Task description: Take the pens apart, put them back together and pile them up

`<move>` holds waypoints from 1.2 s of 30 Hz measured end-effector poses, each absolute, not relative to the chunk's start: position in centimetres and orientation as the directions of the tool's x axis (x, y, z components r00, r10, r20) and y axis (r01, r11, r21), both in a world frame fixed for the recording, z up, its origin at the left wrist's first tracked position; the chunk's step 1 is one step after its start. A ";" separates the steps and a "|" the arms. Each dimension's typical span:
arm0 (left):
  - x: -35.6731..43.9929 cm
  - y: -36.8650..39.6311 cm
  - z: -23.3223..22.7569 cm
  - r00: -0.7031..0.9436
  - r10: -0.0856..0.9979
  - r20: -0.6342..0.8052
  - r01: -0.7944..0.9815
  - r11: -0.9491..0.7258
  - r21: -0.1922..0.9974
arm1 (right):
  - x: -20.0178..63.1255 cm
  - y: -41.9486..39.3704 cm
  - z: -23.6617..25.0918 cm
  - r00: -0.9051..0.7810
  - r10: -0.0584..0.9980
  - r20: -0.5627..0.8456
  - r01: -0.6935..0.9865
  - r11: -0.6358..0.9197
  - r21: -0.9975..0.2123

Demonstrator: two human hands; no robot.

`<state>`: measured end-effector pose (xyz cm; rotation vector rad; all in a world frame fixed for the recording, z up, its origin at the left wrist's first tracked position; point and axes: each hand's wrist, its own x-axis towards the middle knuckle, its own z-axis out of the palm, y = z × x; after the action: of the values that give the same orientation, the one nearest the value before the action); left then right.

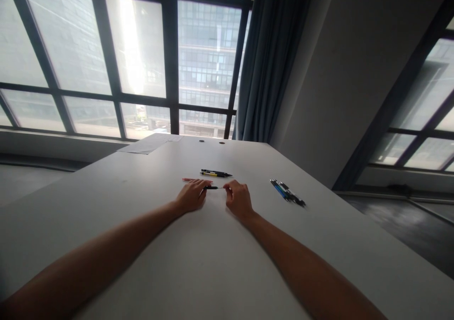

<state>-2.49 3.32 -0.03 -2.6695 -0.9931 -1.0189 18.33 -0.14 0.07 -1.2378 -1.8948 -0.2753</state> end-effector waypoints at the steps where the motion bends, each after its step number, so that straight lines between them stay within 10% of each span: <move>1: -2.5 3.3 -0.1 0.559 0.537 0.632 0.615 -0.780 0.118 | 18.3 -0.1 0.1 -0.168 0.654 0.738 0.834 0.493 -0.247; 36: -2.4 3.2 0.0 0.593 0.488 0.640 0.543 -0.830 0.130 | 17.7 -0.7 0.4 -0.197 0.673 0.713 0.766 0.559 -0.316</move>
<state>-2.38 3.20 0.01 -2.7334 -0.8857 -1.0608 17.71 -0.74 0.36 -1.1634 -1.9259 -0.1362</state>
